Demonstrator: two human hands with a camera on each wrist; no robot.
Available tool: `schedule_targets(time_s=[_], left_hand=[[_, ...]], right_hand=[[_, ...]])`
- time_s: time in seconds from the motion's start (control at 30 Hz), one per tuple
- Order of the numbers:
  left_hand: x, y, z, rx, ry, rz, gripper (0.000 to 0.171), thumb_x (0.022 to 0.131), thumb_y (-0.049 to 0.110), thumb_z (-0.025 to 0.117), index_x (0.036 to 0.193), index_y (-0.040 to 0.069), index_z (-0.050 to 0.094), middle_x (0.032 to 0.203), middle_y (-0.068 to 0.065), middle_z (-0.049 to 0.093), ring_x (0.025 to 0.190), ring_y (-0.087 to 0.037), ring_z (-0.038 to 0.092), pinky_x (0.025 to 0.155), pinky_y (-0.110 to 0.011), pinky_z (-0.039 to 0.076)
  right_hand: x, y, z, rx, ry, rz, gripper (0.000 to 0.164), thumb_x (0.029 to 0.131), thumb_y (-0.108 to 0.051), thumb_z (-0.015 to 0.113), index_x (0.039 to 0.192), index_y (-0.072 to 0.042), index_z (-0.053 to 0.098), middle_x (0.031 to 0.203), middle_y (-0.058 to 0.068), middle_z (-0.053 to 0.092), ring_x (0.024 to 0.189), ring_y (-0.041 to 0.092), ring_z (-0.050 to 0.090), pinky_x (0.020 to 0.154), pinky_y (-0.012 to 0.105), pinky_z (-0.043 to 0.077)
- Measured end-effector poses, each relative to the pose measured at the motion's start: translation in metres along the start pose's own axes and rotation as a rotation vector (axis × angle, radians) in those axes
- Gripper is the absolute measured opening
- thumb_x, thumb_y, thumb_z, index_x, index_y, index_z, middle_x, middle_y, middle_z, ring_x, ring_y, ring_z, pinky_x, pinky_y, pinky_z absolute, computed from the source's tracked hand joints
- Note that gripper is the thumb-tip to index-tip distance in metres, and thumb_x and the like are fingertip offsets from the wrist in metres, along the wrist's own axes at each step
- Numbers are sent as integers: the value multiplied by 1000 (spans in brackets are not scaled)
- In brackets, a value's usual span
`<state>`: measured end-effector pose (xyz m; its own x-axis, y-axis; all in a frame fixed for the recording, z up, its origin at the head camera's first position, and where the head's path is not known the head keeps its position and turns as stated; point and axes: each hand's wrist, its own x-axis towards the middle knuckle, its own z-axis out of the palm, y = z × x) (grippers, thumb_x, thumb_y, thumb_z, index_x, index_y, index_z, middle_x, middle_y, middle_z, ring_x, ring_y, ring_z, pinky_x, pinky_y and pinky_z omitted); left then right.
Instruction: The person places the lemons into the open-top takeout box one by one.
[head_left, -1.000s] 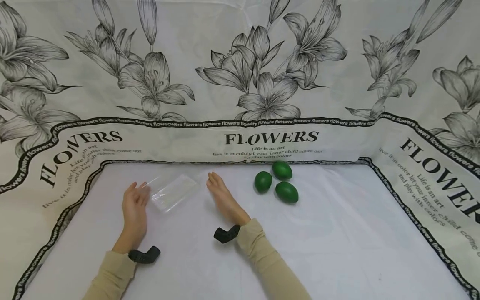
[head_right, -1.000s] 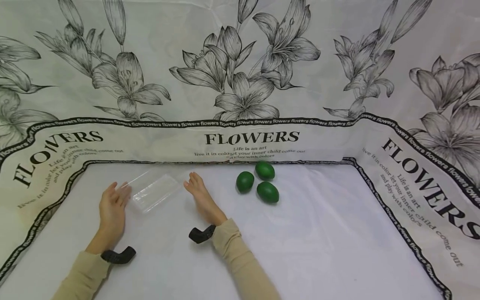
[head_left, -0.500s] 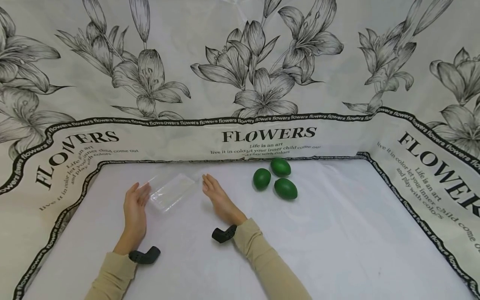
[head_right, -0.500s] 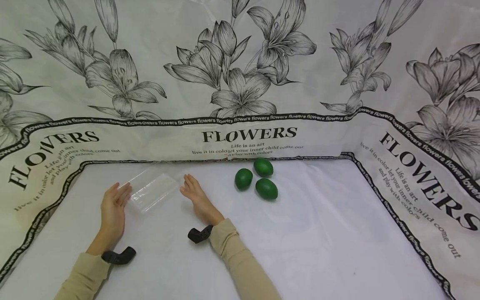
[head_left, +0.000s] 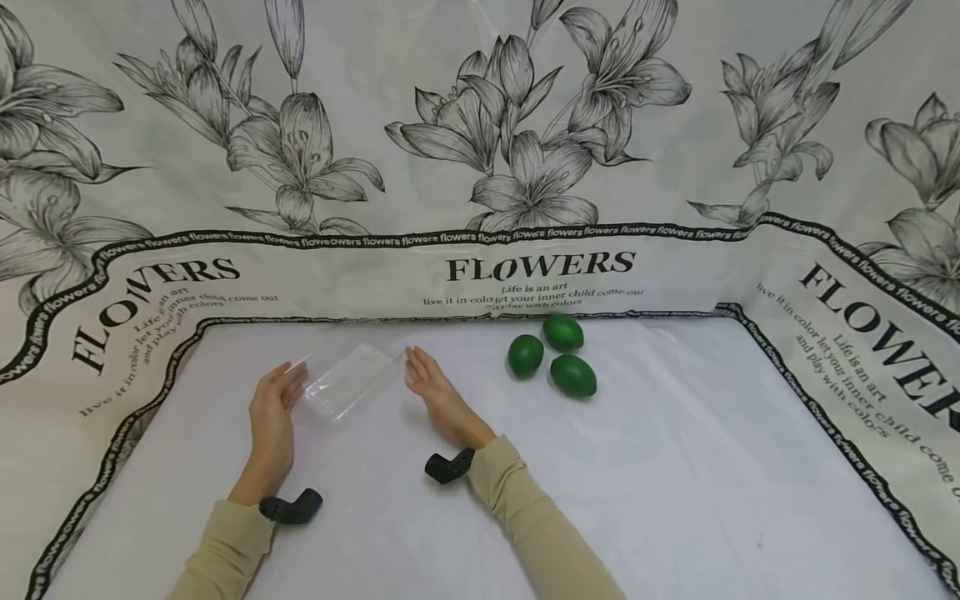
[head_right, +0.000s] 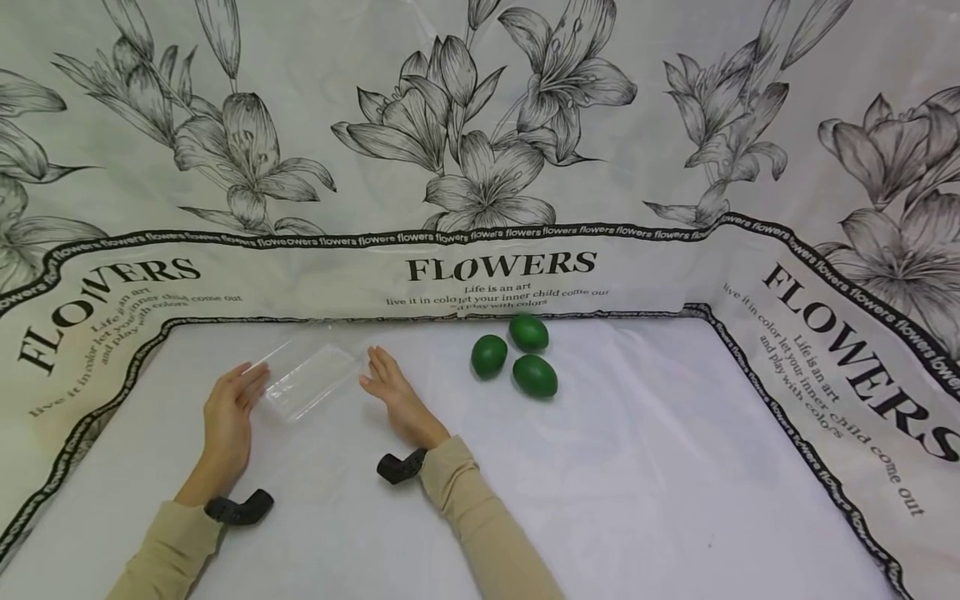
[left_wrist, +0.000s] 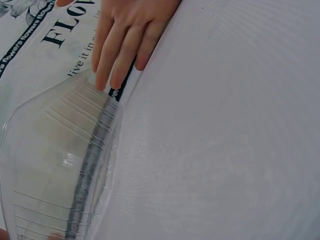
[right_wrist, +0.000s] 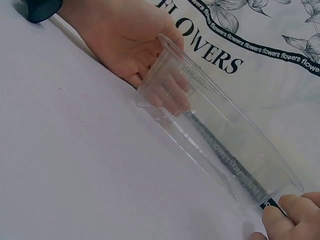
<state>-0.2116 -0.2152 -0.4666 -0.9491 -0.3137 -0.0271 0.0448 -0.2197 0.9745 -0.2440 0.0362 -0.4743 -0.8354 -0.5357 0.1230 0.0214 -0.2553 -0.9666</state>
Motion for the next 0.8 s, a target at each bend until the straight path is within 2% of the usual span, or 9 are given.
schedule_targets(time_s=[0.3, 0.5, 0.7, 0.8], left_hand=[[-1, -1, 1, 34, 1, 16, 40, 110, 17, 30, 142, -5, 38, 144, -20, 49, 130, -23, 52, 109, -29, 39], [0, -2, 0, 78, -25, 31, 42, 110, 18, 26, 141, -5, 41, 144, -22, 50, 125, -20, 57, 106, -27, 42], [0, -4, -1, 115, -25, 69, 42, 110, 20, 30, 137, -8, 46, 136, -19, 58, 119, -17, 62, 100, -23, 47], [1, -5, -1, 104, -30, 85, 42, 110, 20, 32, 134, -10, 49, 133, -19, 61, 117, -16, 63, 98, -23, 48]], right_hand=[[-1, 1, -1, 11, -15, -12, 71, 104, -12, 38, 157, -3, -7, 166, 14, -4, 152, 29, 0, 122, 42, 3], [-2, 0, -1, 7, -11, -19, 72, 103, -13, 40, 157, -2, -7, 166, 14, -3, 152, 29, 0, 122, 41, 4], [-2, 1, -2, 6, 5, -22, 72, 103, -13, 40, 157, -2, -7, 166, 14, -3, 152, 28, 1, 122, 41, 5], [-2, 2, -2, 13, 20, -31, 71, 104, -12, 40, 157, -1, -5, 166, 15, -1, 152, 29, 1, 122, 42, 5]])
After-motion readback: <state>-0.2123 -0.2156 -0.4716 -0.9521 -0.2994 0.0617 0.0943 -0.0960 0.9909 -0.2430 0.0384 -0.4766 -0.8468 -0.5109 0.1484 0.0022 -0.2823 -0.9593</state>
